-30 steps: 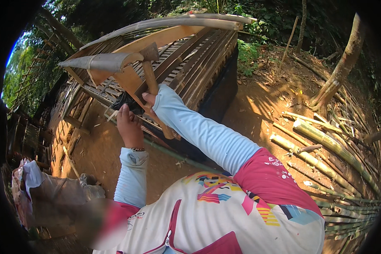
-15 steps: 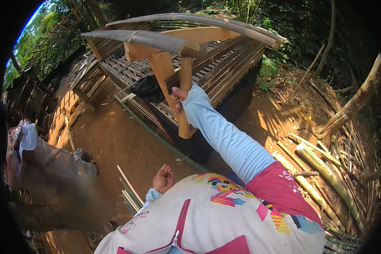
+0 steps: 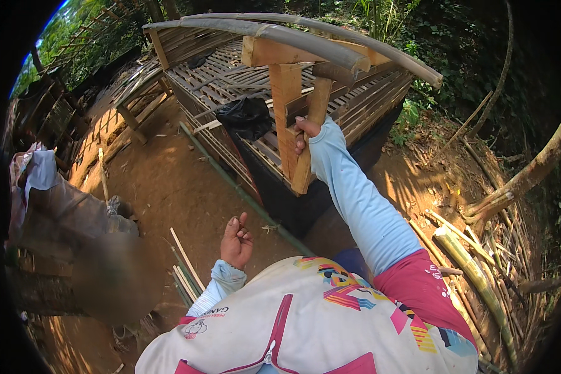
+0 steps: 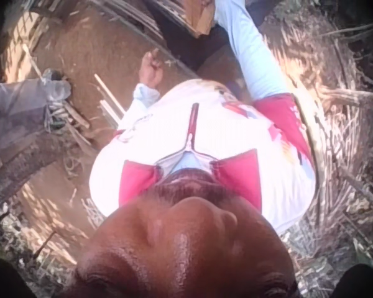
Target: The person uses a machete to hammer wooden stakes into a bamboo structure, securing the frame components together. They repeatedly position the stakes and strike them with the tool to fasten the assembly.
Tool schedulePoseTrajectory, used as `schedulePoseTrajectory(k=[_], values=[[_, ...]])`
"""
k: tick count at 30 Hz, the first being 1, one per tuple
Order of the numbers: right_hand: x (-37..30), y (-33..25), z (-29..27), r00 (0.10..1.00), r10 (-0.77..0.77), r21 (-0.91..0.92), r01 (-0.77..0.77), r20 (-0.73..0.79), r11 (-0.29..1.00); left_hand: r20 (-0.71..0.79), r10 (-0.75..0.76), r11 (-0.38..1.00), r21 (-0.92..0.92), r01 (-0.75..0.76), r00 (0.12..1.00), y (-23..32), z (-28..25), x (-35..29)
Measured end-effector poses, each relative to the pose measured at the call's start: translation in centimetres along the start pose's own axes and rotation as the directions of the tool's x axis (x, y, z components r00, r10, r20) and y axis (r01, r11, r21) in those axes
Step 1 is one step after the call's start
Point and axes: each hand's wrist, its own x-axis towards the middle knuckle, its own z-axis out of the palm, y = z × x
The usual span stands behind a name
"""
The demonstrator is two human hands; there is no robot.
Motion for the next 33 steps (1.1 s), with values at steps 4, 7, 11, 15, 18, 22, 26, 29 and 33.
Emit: schedulePoseTrajectory(k=[4, 7, 11, 15, 18, 22, 26, 29, 33], values=[[-0.1, -0.6, -0.2, 1.000, 0.015, 0.026, -0.015, 0.011, 1.000, -0.043, -0.011, 0.999, 0.046, 0.013, 0.999, -0.4, -0.9, 0.1], [0.3, 0.1, -0.9, 0.999, -0.005, 0.032, 0.003, 0.037, 0.999, -0.110, -0.020, 0.994, 0.106, 0.032, 0.994, -0.3, -1.4, 0.4], [-0.3, -0.2, -0.4, 0.999, -0.003, 0.036, 0.001, 0.054, 0.999, -0.140, -0.067, 0.977, 0.192, 0.094, 0.988, 0.0, -2.0, 1.5], [-0.6, -0.4, 0.0, 0.997, 0.072, -0.013, -0.072, 0.024, 0.997, -0.161, -0.053, 0.965, 0.247, 0.092, 0.986, 0.1, -1.9, 2.3], [-0.5, -0.2, -0.3, 0.992, 0.125, -0.051, -0.123, 0.025, 0.991, -0.180, -0.014, 0.976, 0.209, 0.052, 0.984, 0.0, -1.0, 2.4], [-0.7, -0.4, 0.1, 0.987, 0.160, -0.039, -0.158, 0.033, 0.987, -0.181, 0.008, 0.981, 0.193, 0.027, 0.983, -0.3, -0.4, 2.7], [-0.2, 0.0, -0.5, 0.987, 0.134, -0.031, -0.132, 0.093, 0.991, -0.193, 0.019, 0.956, 0.292, 0.039, 0.981, -0.9, 0.1, 3.2], [-0.3, 0.3, -1.0, 0.986, 0.105, -0.023, -0.103, 0.128, 0.994, -0.182, 0.031, 0.943, 0.331, 0.031, 0.983, -1.4, -0.2, 3.4], [0.2, 0.7, -1.3, 0.982, 0.145, 0.024, -0.149, 0.117, 0.989, -0.193, 0.054, 0.947, 0.321, 0.011, 0.980, -1.5, 0.8, 2.2]])
